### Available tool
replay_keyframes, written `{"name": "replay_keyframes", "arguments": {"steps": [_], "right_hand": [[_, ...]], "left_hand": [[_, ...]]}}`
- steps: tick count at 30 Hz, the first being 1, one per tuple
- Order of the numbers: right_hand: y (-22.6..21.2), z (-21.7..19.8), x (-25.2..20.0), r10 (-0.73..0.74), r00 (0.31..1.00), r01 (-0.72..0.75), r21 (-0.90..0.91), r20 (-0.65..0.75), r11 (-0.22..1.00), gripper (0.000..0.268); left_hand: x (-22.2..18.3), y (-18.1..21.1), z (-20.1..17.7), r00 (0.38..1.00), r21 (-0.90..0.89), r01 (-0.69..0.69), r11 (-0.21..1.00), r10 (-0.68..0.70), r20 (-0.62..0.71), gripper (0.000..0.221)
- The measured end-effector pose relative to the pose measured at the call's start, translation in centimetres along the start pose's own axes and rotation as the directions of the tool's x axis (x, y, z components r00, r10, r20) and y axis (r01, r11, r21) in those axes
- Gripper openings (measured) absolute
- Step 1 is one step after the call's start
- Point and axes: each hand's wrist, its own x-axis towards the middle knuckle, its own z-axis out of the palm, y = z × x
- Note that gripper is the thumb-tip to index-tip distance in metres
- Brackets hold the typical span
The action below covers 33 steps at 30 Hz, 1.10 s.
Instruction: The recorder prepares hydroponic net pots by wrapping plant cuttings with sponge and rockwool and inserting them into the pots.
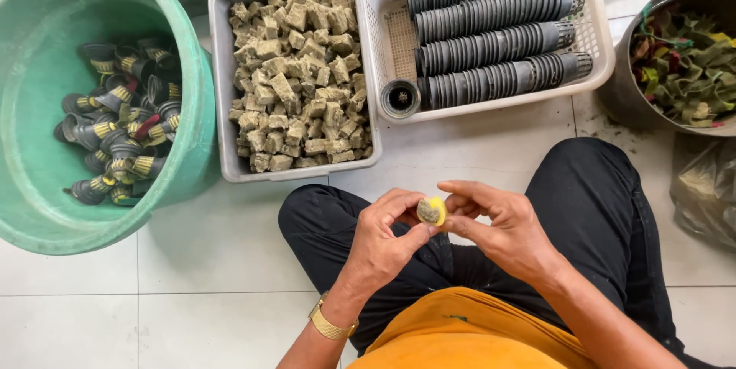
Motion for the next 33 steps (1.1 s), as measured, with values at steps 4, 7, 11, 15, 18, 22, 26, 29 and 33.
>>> {"name": "replay_keyframes", "arguments": {"steps": [4,7,11,15,18,22,26,29,33], "right_hand": [[-0.5,-0.3,0.3,0.134,0.982,-0.12,-0.105,0.134,0.987,0.057],[-0.1,-0.1,0.4,0.259,0.949,-0.273,0.06,0.179,0.96,0.049],[2.3,0.0,0.1,0.358,0.928,-0.372,0.216,0.102,0.903,0.034],[2.4,0.6,1.0,0.168,0.986,-0.165,0.211,0.005,0.963,0.028],[1.8,0.2,1.8,0.346,0.938,-0.339,0.129,-0.033,0.932,0.034],[2.0,-0.1,2.5,0.282,0.957,-0.271,0.136,-0.066,0.953,0.03],[1.6,-0.6,2.9,0.215,0.96,-0.205,0.071,-0.182,0.976,0.029],[0.6,-2.3,3.8,0.083,0.957,-0.088,-0.006,-0.278,0.996,0.031],[-1.3,-3.8,4.2,0.106,0.929,-0.088,0.066,-0.354,0.994,0.033]], "left_hand": [[-0.2,-0.2,-0.1,0.997,0.087,0.035,0.996,-0.041,0.064,0.03],[0.1,-0.7,-0.7,0.991,0.046,0.054,0.997,-0.059,0.121,0.029],[0.7,-1.7,-0.8,0.959,-0.109,0.243,0.964,-0.222,0.176,0.029],[2.6,-1.7,-0.8,0.965,-0.005,0.222,0.975,-0.219,0.146,0.027],[3.7,-1.0,-0.6,0.971,0.131,0.149,0.98,-0.17,0.17,0.028],[4.8,-0.6,-0.4,0.98,0.168,0.107,0.98,-0.133,0.151,0.027],[6.6,-1.4,-1.5,0.965,-0.072,0.163,0.984,-0.143,0.222,0.034],[10.7,-1.7,-4.2,0.981,0.469,-0.186,0.863,0.192,0.036,0.061],[14.4,-4.1,-4.2,0.939,0.742,-0.26,0.618,0.342,0.045,0.081]]}}
